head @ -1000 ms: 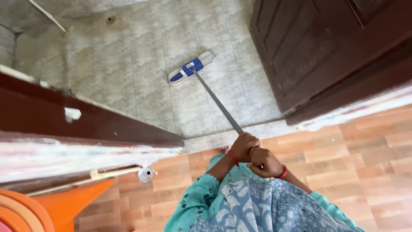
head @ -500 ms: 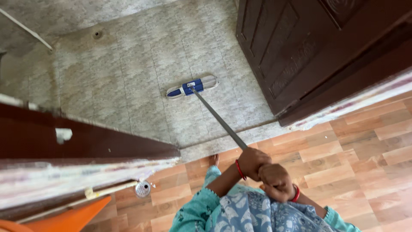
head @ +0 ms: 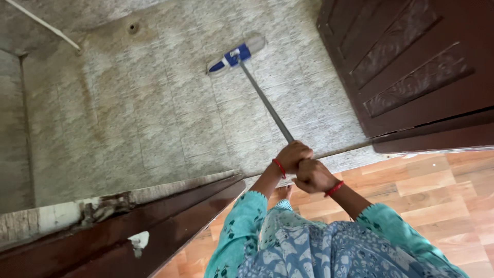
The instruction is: The person mops a tiled bathroom floor using a flat mop with a long handle. They move the mop back and forth across the floor, covering the area near the door and around the toilet.
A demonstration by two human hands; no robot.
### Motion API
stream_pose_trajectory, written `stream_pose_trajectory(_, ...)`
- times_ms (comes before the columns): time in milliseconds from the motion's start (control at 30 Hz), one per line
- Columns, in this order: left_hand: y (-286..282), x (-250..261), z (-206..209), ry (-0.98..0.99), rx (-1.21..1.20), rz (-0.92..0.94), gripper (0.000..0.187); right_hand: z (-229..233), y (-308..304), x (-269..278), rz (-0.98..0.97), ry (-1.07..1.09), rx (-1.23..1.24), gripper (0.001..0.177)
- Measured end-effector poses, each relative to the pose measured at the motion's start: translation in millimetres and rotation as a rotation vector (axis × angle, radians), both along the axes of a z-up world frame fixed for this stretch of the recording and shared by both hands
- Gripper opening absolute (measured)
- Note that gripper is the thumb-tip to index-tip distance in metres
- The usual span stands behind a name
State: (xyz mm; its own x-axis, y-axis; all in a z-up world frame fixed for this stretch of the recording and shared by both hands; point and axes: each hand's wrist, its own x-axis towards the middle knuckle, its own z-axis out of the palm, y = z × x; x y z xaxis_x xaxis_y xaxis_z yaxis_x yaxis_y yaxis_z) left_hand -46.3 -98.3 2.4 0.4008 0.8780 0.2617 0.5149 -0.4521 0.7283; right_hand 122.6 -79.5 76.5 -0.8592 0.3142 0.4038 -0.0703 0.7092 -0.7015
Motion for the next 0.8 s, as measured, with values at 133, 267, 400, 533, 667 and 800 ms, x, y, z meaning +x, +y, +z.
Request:
stream_pose_trajectory(133, -1, -21, -20, 0.080, -0.018, 0.022, 0.014, -18, -5, -27, 0.005, -0.066, -0.003, 0.034)
stream_pose_trajectory(267, -26, -4, -11, 0.014, 0.018, 0.026, 0.014, -9, -28, -12, 0.001, -0.108, -0.014, 0.036)
stream_pose_trajectory(400, -53, 49, 15, -0.056, 0.016, -0.001, 0.018, 18, -59, 42, -0.032, -0.071, -0.030, 0.032)
stream_pose_trajectory(533, -80, 136, 35, -0.106, 0.045, -0.070, 0.021, 55, -97, 131, -0.115, -0.072, -0.069, 0.038)
stream_pose_trajectory(667, -124, 238, 54, -0.159, 0.123, -0.103, 0.020, 92, -145, 224, -0.251, -0.076, -0.206, 0.039)
stream_pose_trajectory(800, -159, 320, 77, -0.142, 0.057, -0.213, 0.025, 134, -188, 303, -0.293, -0.001, -0.315, 0.045)
